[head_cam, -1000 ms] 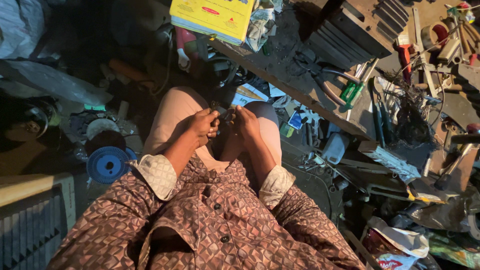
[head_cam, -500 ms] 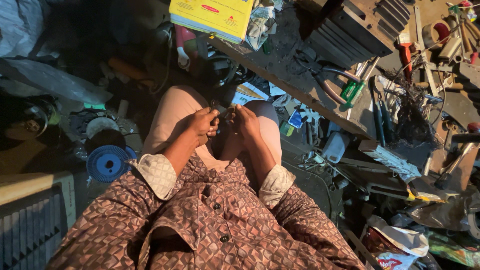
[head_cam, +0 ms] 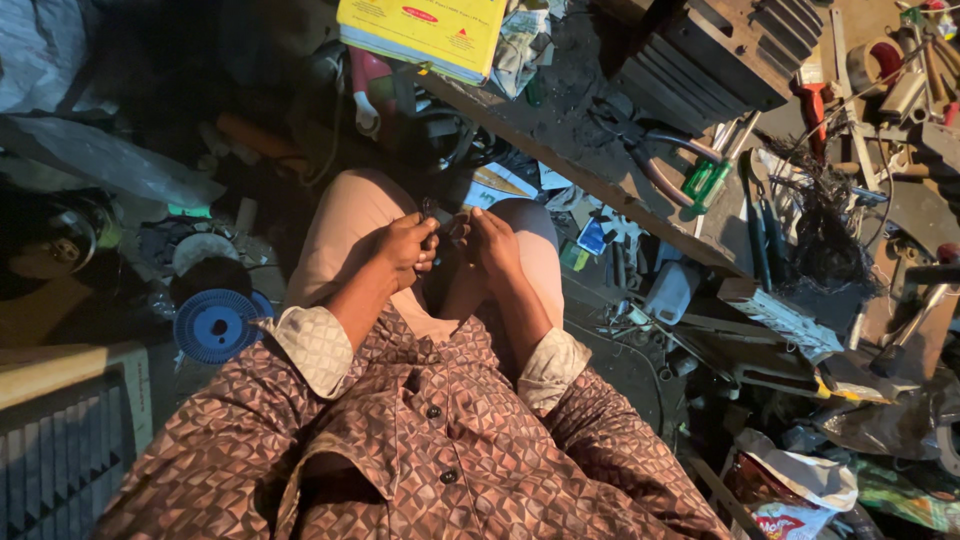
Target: The person sits on the floor and manipulates a small bundle of black wires, twisting and separating strands by hand. The person then picks up a yellow notebook and opens it to a page with handwritten notes.
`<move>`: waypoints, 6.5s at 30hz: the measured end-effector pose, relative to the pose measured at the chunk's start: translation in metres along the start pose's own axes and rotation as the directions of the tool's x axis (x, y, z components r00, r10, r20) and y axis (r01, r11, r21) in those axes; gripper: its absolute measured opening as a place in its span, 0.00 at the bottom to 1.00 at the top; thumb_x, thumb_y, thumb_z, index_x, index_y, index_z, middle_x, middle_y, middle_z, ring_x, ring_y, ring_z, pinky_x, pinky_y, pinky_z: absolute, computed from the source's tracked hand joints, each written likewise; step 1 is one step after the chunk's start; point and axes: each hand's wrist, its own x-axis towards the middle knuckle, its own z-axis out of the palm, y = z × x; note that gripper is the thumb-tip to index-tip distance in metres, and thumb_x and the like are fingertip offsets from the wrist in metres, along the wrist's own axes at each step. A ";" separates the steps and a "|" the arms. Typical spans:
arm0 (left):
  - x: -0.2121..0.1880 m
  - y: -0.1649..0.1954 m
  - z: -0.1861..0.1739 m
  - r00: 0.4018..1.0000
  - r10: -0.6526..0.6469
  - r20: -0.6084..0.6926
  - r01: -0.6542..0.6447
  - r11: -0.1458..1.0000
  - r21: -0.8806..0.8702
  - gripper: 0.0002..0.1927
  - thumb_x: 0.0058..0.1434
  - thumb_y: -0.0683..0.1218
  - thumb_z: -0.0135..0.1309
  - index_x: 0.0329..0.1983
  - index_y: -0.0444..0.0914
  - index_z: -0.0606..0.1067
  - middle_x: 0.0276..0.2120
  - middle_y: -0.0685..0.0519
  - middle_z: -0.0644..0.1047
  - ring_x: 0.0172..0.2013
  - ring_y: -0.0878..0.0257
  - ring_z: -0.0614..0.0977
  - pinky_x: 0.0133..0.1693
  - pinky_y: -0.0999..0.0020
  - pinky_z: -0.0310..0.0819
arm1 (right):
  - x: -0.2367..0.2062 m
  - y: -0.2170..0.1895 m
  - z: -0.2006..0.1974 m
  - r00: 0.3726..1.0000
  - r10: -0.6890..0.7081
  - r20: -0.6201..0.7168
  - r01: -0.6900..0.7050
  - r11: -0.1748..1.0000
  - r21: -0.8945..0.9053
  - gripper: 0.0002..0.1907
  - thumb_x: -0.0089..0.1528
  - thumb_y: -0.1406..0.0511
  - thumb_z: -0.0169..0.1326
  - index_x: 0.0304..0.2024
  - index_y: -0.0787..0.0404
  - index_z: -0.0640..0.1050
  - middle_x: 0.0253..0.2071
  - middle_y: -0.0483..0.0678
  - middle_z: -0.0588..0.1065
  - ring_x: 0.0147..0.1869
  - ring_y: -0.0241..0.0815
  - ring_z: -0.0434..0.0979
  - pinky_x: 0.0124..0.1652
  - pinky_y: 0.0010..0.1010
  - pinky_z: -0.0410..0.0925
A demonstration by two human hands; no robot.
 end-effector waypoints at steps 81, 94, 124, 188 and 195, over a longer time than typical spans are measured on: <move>-0.002 -0.015 -0.007 1.000 -0.005 -0.008 0.005 1.000 -0.005 0.09 0.72 0.48 0.48 0.34 0.44 0.68 0.23 0.57 0.69 0.15 0.71 0.63 0.18 0.74 0.53 | -0.002 0.016 -0.009 0.999 -0.026 0.044 0.027 0.999 -0.027 0.13 0.71 0.61 0.49 0.43 0.64 0.78 0.31 0.44 0.77 0.30 0.33 0.75 0.31 0.23 0.67; -0.003 -0.018 -0.008 0.999 -0.030 -0.035 0.030 0.999 -0.017 0.07 0.71 0.48 0.48 0.35 0.45 0.69 0.22 0.58 0.67 0.15 0.72 0.62 0.18 0.75 0.52 | -0.002 0.017 -0.008 0.996 -0.021 0.081 0.022 1.000 -0.017 0.13 0.71 0.61 0.48 0.43 0.65 0.78 0.30 0.44 0.76 0.30 0.34 0.74 0.31 0.23 0.67; -0.008 -0.011 -0.003 1.000 -0.014 -0.015 0.014 1.000 0.000 0.08 0.71 0.48 0.48 0.35 0.45 0.69 0.22 0.58 0.68 0.15 0.71 0.62 0.18 0.75 0.53 | -0.005 0.014 -0.005 0.997 -0.054 0.055 0.059 0.993 -0.104 0.14 0.71 0.60 0.49 0.42 0.64 0.78 0.30 0.43 0.76 0.29 0.33 0.74 0.29 0.23 0.65; -0.007 -0.012 -0.006 0.999 0.008 -0.036 -0.007 0.999 0.032 0.08 0.71 0.48 0.48 0.35 0.43 0.70 0.23 0.57 0.68 0.15 0.71 0.63 0.17 0.74 0.53 | 0.000 0.017 -0.008 0.993 -0.086 0.079 0.088 0.996 -0.026 0.13 0.71 0.62 0.50 0.43 0.67 0.78 0.33 0.46 0.77 0.34 0.34 0.76 0.35 0.23 0.68; -0.005 -0.012 -0.006 0.999 -0.001 -0.041 0.001 1.000 0.017 0.08 0.71 0.47 0.49 0.34 0.44 0.68 0.22 0.57 0.69 0.15 0.70 0.62 0.17 0.74 0.54 | -0.002 0.016 -0.008 0.996 -0.048 0.071 0.050 0.998 -0.024 0.13 0.71 0.61 0.50 0.43 0.66 0.78 0.32 0.46 0.77 0.31 0.34 0.75 0.31 0.23 0.68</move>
